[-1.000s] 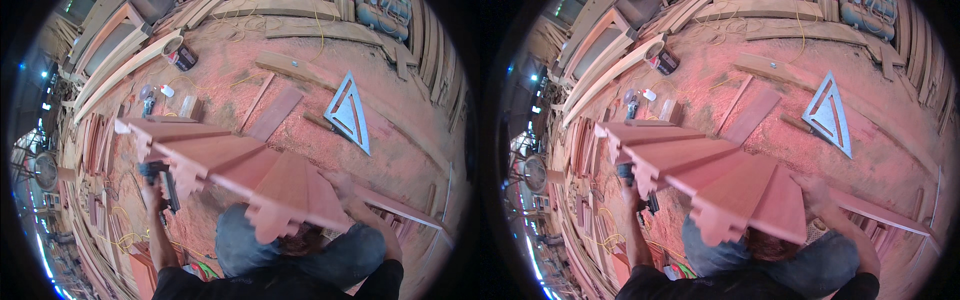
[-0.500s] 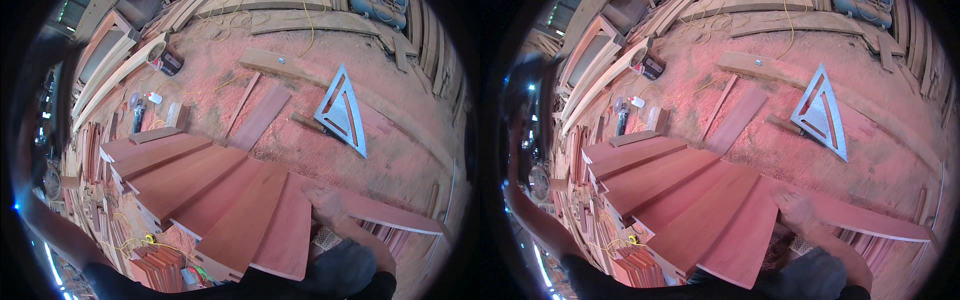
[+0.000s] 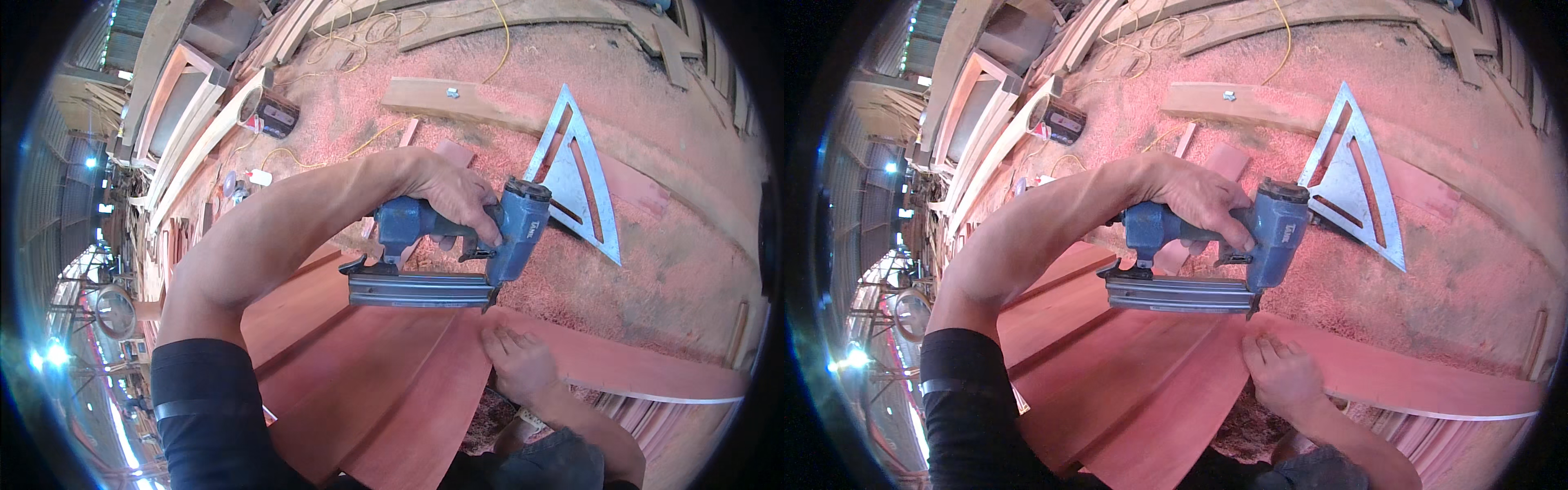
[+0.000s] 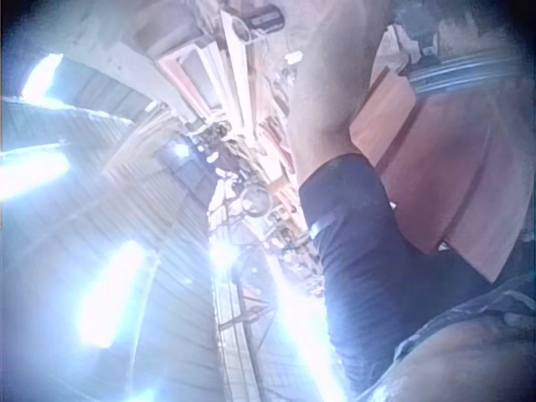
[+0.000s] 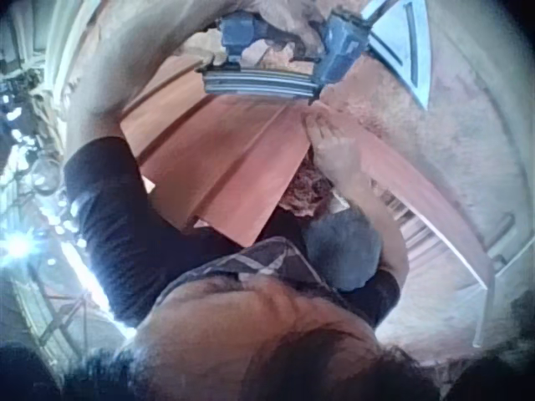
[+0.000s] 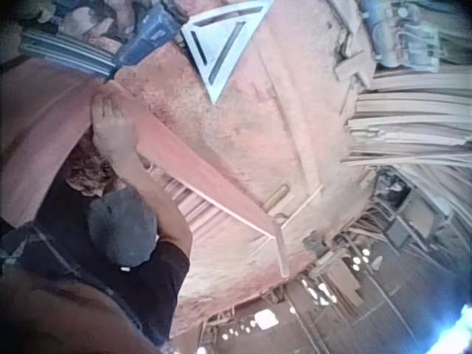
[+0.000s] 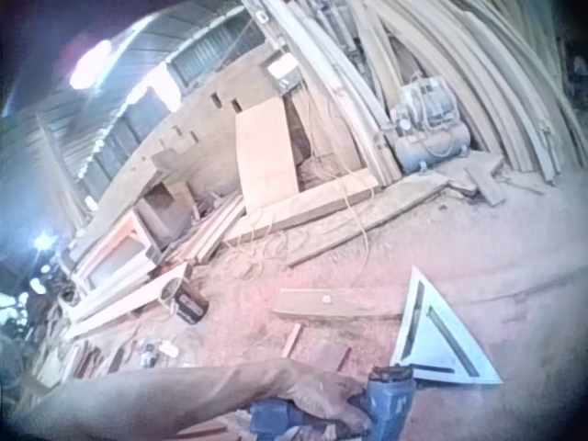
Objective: The person assembles reddish wooden pieces into a stepped structure on the floor. They use a speed square to align pieces and a nail gun to fasten them together, repeating the process for multiple units.
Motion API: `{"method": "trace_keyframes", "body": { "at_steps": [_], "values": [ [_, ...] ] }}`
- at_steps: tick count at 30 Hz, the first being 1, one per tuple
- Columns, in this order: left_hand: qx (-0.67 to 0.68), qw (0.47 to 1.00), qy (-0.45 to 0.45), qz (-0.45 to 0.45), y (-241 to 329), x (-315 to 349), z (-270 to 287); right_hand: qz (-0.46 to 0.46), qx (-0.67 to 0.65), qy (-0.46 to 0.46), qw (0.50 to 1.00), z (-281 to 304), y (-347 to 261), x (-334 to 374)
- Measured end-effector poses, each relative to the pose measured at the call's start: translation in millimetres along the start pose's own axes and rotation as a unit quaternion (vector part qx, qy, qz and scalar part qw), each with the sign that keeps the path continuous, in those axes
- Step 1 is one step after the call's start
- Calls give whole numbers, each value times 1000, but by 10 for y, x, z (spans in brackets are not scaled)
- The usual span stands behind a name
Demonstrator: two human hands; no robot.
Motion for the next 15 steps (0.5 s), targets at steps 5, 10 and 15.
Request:
{"method": "trace_keyframes", "body": {
  "at_steps": [5, 10, 15],
  "values": [
    [18, 999, -17, -25, -123, -205, 30, 10, 16, -1, 1000, 47, -9, -39],
    [9, 1000, -17, -13, -188, -233, 38, 14, 15, 7, 1000, 59, -13, -56],
    [17, 999, -14, -27, -181, -226, 18, 11, 11, 11, 1000, 58, -10, -45]
  ]
}}
Point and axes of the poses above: each hand's wrist, its own x-axis away from the middle knuckle, its own z-axis out of the back of the hand, y = z × x, the point moved 2 cm from there along -x, towards the middle knuckle, and after that the axes turned 5 degrees about z, right-handed, at the moved point
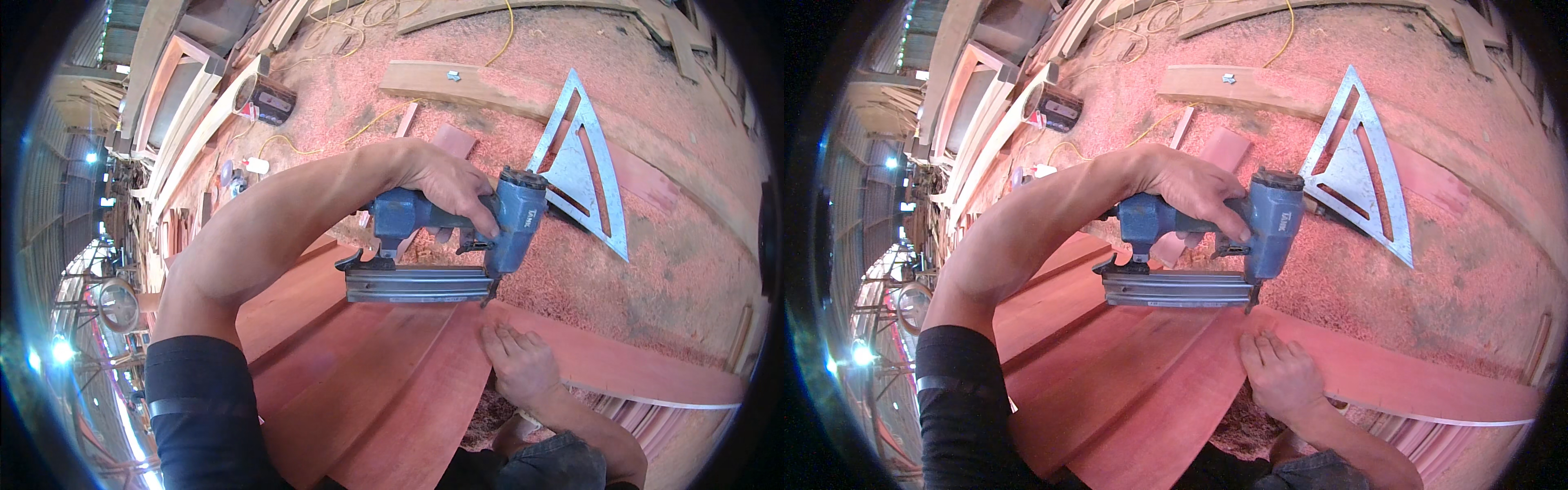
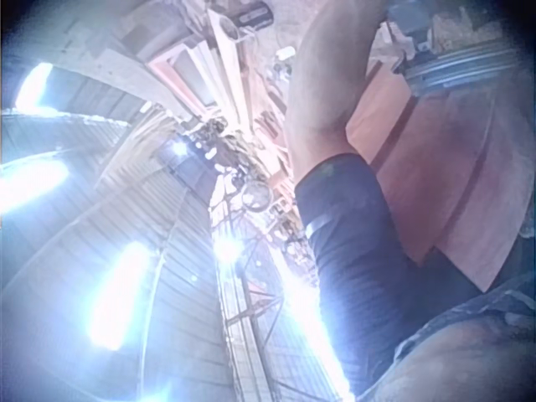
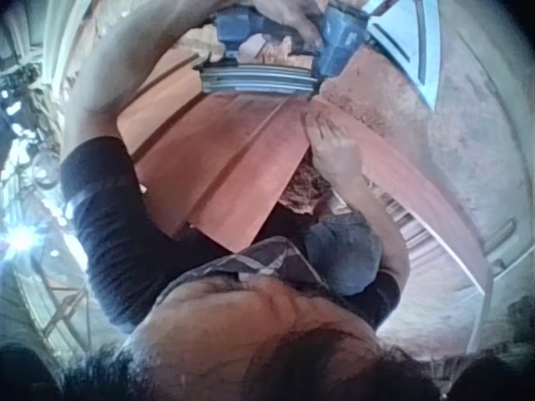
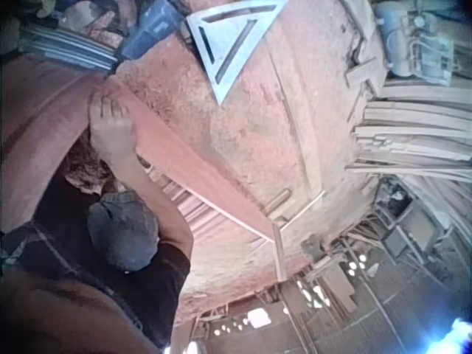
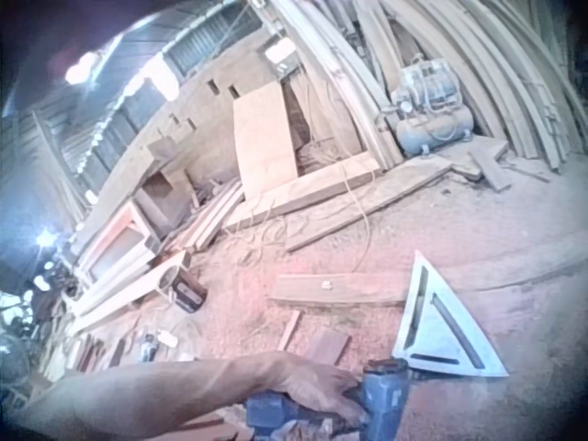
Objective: The person assembles reddish wooden pieces into a stepped structure on the floor. They use a speed square to align pieces and a nail gun to fasten them together, repeating the process for multiple units.
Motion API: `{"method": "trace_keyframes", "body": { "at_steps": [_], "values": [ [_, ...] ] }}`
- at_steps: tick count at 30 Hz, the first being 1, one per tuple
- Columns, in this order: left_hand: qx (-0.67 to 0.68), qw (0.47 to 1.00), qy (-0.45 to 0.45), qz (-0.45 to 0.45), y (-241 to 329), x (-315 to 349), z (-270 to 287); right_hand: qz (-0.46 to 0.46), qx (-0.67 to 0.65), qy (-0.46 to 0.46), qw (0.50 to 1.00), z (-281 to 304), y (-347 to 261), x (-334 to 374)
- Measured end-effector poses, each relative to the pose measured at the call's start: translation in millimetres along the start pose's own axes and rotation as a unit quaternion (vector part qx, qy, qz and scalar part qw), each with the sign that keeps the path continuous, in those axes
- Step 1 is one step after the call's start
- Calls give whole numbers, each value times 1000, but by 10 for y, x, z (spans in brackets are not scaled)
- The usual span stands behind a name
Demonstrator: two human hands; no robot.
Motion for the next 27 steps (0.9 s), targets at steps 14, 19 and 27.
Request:
{"method": "trace_keyframes", "body": {
  "at_steps": [14, 19, 27],
  "values": [
    [-108, 992, 60, -8, 267, 416, -107, -18, -18, -15, 1000, -57, 26, 39],
    [-276, 893, 354, -35, 347, 1911, -266, -23, -59, 3, 998, -19, 99, -37],
    [28, 566, 810, 151, -447, 4441, -2144, -104, -139, 36, 984, 170, 202, -122]
  ]
}}
Point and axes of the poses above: each hand's wrist, its own x-axis away from the middle knuckle, its own z-axis out of the back of the hand, y = z × x, the point moved 2 cm from there along -x, towards the middle knuckle, and after that the axes turned 5 degrees about z, right-handed, at the moved point
